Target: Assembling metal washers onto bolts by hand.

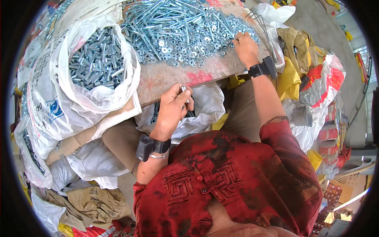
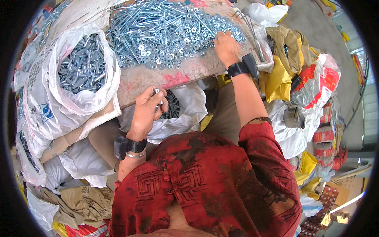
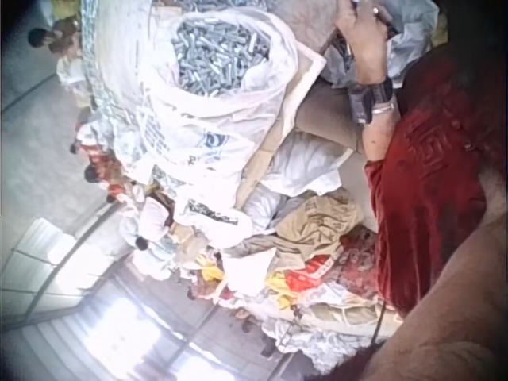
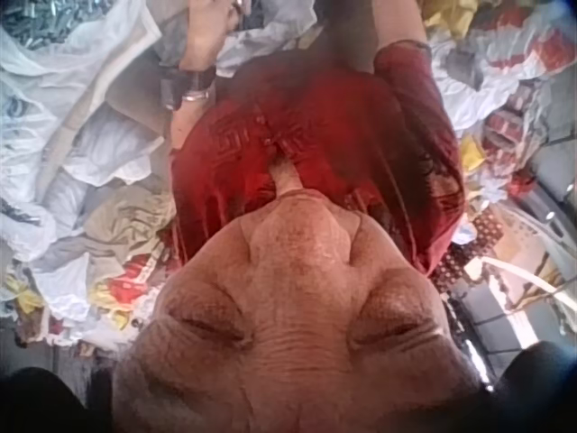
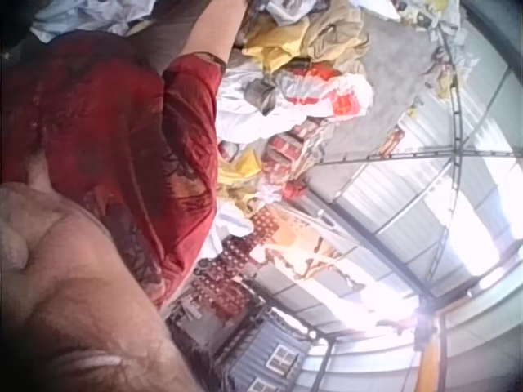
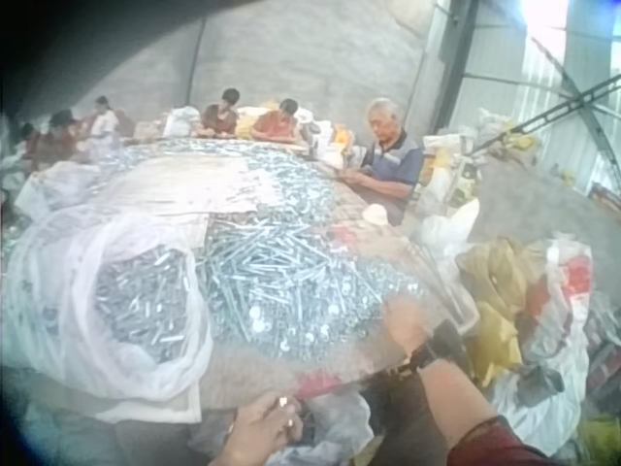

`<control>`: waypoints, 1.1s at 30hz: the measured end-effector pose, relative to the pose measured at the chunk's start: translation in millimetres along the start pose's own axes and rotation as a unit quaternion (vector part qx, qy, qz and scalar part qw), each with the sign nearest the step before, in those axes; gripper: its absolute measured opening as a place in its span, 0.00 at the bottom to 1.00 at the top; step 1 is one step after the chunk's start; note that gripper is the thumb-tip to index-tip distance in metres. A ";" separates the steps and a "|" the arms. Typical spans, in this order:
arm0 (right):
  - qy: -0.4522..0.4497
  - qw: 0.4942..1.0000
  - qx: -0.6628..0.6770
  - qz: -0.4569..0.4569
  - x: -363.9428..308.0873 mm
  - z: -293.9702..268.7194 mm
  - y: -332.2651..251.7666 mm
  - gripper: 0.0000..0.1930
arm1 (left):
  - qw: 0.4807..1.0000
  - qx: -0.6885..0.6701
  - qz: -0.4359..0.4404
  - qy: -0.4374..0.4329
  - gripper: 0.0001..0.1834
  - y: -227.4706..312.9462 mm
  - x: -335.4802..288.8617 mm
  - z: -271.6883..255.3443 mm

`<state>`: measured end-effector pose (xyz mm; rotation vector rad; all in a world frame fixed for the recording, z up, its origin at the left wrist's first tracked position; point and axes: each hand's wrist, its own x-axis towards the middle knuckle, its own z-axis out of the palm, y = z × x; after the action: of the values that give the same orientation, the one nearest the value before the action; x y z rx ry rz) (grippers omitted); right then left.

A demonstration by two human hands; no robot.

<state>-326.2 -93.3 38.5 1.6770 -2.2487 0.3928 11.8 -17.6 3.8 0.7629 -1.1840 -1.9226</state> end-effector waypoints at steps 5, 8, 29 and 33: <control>0.052 0.998 -0.031 0.003 -11.4 -14.9 -13.6 0.12 | 0.992 -0.129 0.014 0.004 0.10 1.5 -1.2 -2.9; 0.222 0.967 0.107 -0.063 -35.6 -52.7 -28.5 0.09 | 0.982 -0.186 0.033 0.022 0.10 4.3 -2.9 -2.2; 0.040 0.750 0.658 -0.061 -156.8 -103.4 -145.0 0.10 | 0.920 -0.386 0.063 -0.012 0.13 -5.3 -3.5 -23.3; -0.263 0.758 0.578 -0.147 -150.4 -83.3 -129.2 0.11 | 0.935 -0.346 0.080 0.002 0.12 9.8 -8.6 -22.8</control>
<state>-155.0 35.3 58.8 2.9817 -2.0480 1.6607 37.3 -24.3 4.6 0.2753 -0.4696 -1.9995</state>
